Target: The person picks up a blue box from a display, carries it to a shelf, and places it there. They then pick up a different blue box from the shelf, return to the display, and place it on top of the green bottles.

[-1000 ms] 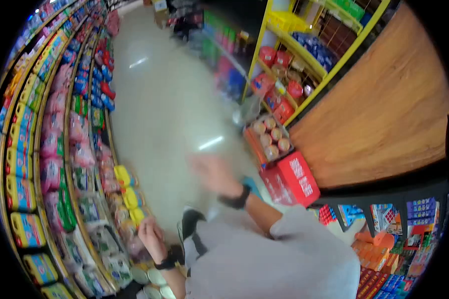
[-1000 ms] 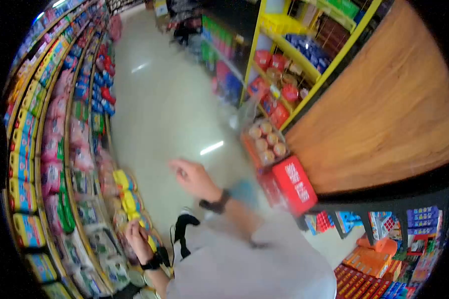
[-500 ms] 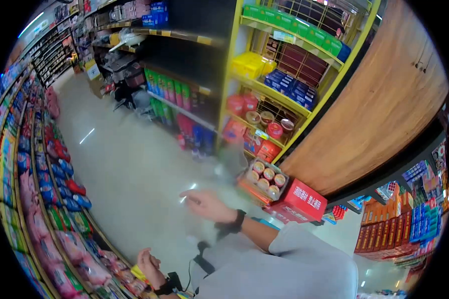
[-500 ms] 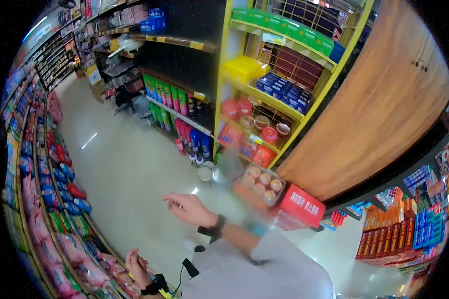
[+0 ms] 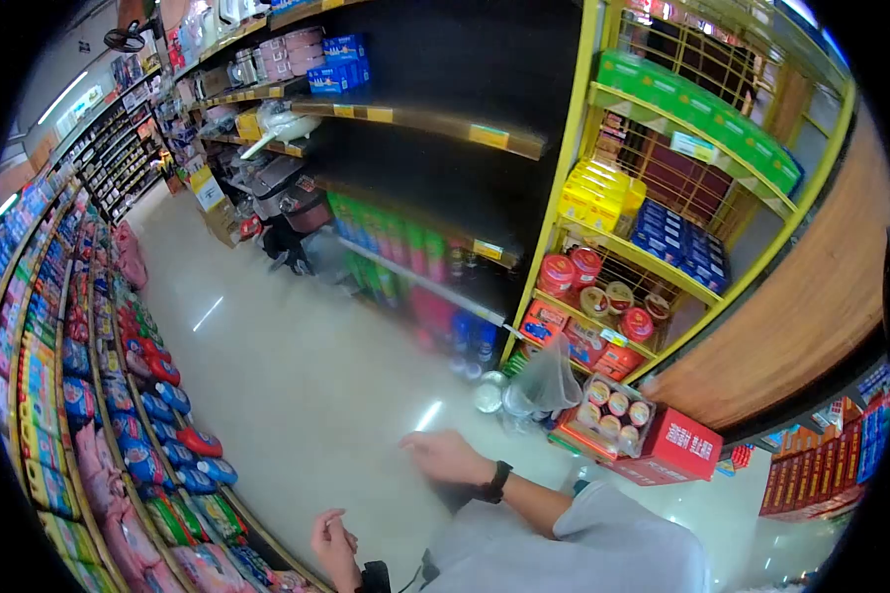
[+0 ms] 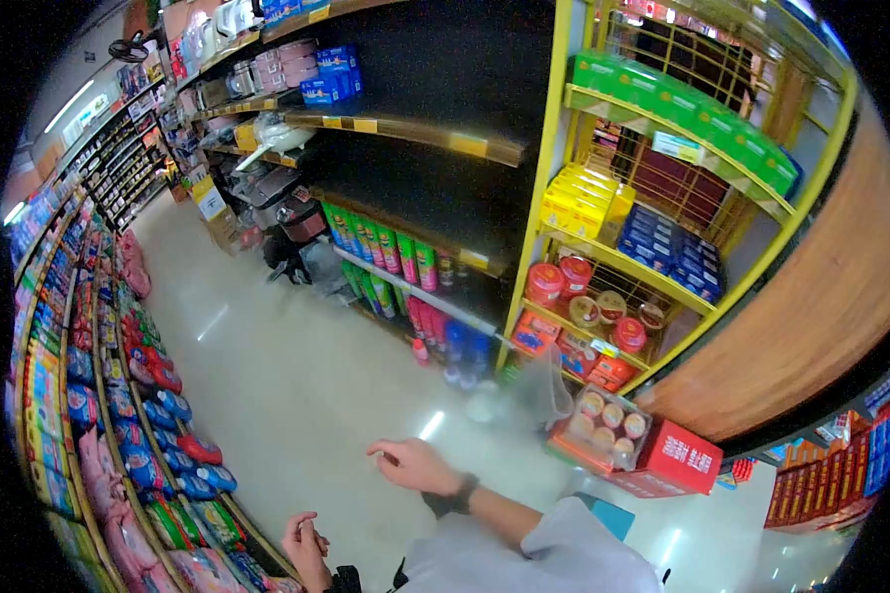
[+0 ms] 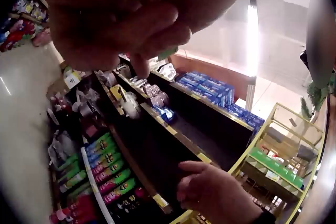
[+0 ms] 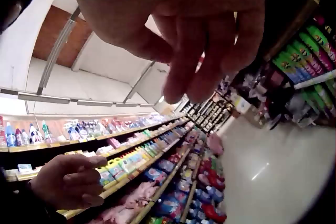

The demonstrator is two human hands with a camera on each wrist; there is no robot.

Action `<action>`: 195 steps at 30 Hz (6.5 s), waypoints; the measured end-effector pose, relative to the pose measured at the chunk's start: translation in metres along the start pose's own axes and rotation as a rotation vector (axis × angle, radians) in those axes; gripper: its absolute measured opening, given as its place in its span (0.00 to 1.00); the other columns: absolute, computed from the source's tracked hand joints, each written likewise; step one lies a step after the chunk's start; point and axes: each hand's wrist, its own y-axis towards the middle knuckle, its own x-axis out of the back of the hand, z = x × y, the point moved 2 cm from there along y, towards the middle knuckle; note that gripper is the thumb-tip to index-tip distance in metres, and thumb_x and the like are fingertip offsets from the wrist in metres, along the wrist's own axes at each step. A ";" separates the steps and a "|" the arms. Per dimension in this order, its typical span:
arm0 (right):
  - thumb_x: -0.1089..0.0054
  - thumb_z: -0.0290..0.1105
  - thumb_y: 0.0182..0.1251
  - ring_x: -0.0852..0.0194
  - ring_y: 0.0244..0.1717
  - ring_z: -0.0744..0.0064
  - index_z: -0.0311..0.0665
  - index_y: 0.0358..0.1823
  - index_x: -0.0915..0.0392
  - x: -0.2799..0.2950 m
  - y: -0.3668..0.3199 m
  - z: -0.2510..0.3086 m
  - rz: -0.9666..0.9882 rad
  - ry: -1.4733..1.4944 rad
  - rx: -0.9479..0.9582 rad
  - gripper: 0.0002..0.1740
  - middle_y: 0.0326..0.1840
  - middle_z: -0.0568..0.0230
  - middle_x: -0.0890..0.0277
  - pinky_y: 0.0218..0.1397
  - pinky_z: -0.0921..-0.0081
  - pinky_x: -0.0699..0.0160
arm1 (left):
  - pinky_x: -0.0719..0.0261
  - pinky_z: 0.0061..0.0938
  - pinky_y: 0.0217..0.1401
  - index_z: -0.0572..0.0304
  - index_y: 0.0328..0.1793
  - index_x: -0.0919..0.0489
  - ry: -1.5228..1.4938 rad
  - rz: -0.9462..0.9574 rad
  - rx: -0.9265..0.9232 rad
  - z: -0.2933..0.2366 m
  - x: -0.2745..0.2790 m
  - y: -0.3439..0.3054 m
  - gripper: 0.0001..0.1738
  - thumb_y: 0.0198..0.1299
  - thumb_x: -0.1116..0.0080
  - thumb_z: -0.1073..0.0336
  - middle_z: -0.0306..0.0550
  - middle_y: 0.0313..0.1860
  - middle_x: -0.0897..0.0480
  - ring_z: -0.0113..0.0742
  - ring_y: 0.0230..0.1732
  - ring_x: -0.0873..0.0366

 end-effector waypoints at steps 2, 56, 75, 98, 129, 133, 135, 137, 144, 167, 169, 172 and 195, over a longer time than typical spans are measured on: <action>0.48 0.29 0.63 0.22 0.25 0.59 0.40 0.48 0.21 0.001 0.045 -0.011 -0.010 0.045 0.021 0.13 0.28 0.57 0.20 0.30 0.68 0.25 | 0.45 0.18 0.25 0.56 0.56 0.18 0.077 0.033 0.077 -0.027 -0.015 0.032 0.18 0.72 0.51 0.55 0.27 0.23 0.38 0.19 0.23 0.43; 0.39 0.23 0.54 0.19 0.35 0.57 0.36 0.51 0.22 0.191 0.818 0.001 -0.963 -0.521 0.086 0.20 0.37 0.54 0.20 0.37 0.66 0.20 | 0.27 0.24 0.30 0.70 0.49 0.24 -0.091 0.757 -0.341 -0.356 -0.206 0.921 0.09 0.67 0.51 0.72 0.44 0.23 0.24 0.29 0.24 0.26; 0.29 0.47 0.48 0.27 0.48 0.54 0.27 0.68 0.37 0.324 1.006 -0.004 -0.783 -1.500 -0.594 0.49 0.66 0.39 0.39 0.37 0.64 0.20 | 0.35 0.19 0.27 0.69 0.55 0.25 -0.485 1.468 -0.291 -0.455 -0.317 1.014 0.14 0.70 0.54 0.68 0.40 0.21 0.26 0.26 0.22 0.31; 0.29 0.26 0.47 0.27 0.50 0.47 0.37 0.59 0.31 0.247 0.952 0.071 -1.026 -1.340 -0.343 0.34 0.49 0.51 0.31 0.51 0.60 0.23 | 0.36 0.18 0.28 0.61 0.43 0.18 -0.431 1.644 -0.273 -0.400 -0.263 1.020 0.09 0.68 0.49 0.68 0.33 0.26 0.24 0.21 0.25 0.32; 0.29 0.23 0.48 0.24 0.53 0.53 0.38 0.60 0.24 -0.311 0.493 0.191 -2.279 -0.746 -1.083 0.32 0.53 0.50 0.22 0.57 0.62 0.24 | 0.22 0.30 0.41 0.61 0.51 0.19 0.608 2.442 -0.051 -0.183 -0.107 0.616 0.31 0.71 0.58 0.39 0.47 0.34 0.16 0.37 0.34 0.19; 0.29 0.23 0.50 0.24 0.56 0.53 0.37 0.60 0.25 -0.310 0.461 0.195 -2.379 -0.711 -1.072 0.31 0.55 0.50 0.22 0.61 0.62 0.27 | 0.22 0.30 0.42 0.61 0.51 0.19 0.643 2.527 -0.078 -0.168 -0.115 0.571 0.32 0.72 0.59 0.39 0.47 0.35 0.16 0.37 0.35 0.19; 0.29 0.24 0.51 0.25 0.57 0.54 0.36 0.60 0.25 -0.310 0.439 0.194 -2.391 -0.711 -1.099 0.31 0.56 0.50 0.23 0.63 0.63 0.28 | 0.22 0.30 0.42 0.61 0.51 0.19 0.656 2.556 -0.054 -0.153 -0.124 0.549 0.32 0.72 0.59 0.39 0.47 0.35 0.16 0.37 0.35 0.19; 0.30 0.24 0.52 0.25 0.57 0.55 0.36 0.60 0.24 -0.316 0.413 0.182 -2.381 -0.733 -1.141 0.30 0.57 0.50 0.23 0.63 0.64 0.28 | 0.22 0.30 0.42 0.61 0.51 0.19 0.668 2.585 -0.027 -0.135 -0.137 0.524 0.32 0.72 0.59 0.39 0.47 0.35 0.16 0.36 0.36 0.19; 0.31 0.25 0.55 0.25 0.58 0.58 0.35 0.60 0.24 -0.296 0.319 0.173 -2.557 -0.611 -1.190 0.28 0.56 0.51 0.22 0.64 0.65 0.29 | 0.23 0.30 0.43 0.61 0.51 0.19 0.765 2.732 0.101 -0.081 -0.185 0.408 0.31 0.72 0.58 0.39 0.46 0.36 0.17 0.35 0.37 0.20; 0.21 0.30 0.46 0.21 0.53 0.63 0.41 0.59 0.23 -0.215 -0.008 0.167 -2.454 -0.733 -1.270 0.34 0.61 0.55 0.23 0.52 0.73 0.20 | 0.23 0.33 0.47 0.61 0.53 0.22 0.585 2.825 0.009 -0.027 -0.270 0.088 0.34 0.73 0.66 0.37 0.45 0.39 0.18 0.34 0.40 0.22; 0.21 0.30 0.46 0.21 0.54 0.61 0.41 0.58 0.23 -0.223 -0.046 0.170 -2.404 -0.759 -1.235 0.34 0.60 0.55 0.23 0.53 0.71 0.20 | 0.23 0.32 0.44 0.59 0.47 0.21 0.602 2.771 -0.002 -0.035 -0.260 0.055 0.33 0.73 0.64 0.37 0.43 0.37 0.19 0.33 0.38 0.23; 0.21 0.31 0.47 0.21 0.54 0.60 0.41 0.58 0.23 -0.215 -0.114 0.197 -2.378 -0.822 -1.162 0.33 0.60 0.56 0.23 0.55 0.69 0.20 | 0.24 0.30 0.37 0.57 0.42 0.21 0.549 2.749 -0.057 -0.038 -0.255 -0.009 0.31 0.73 0.64 0.38 0.41 0.32 0.21 0.32 0.33 0.23; 0.23 0.33 0.52 0.22 0.55 0.62 0.41 0.60 0.23 -0.215 -0.441 0.267 -2.537 -0.736 -1.375 0.31 0.59 0.58 0.23 0.55 0.71 0.21 | 0.31 0.28 0.32 0.59 0.35 0.22 0.774 3.070 -0.229 0.070 -0.255 -0.387 0.34 0.73 0.66 0.36 0.40 0.26 0.24 0.30 0.30 0.28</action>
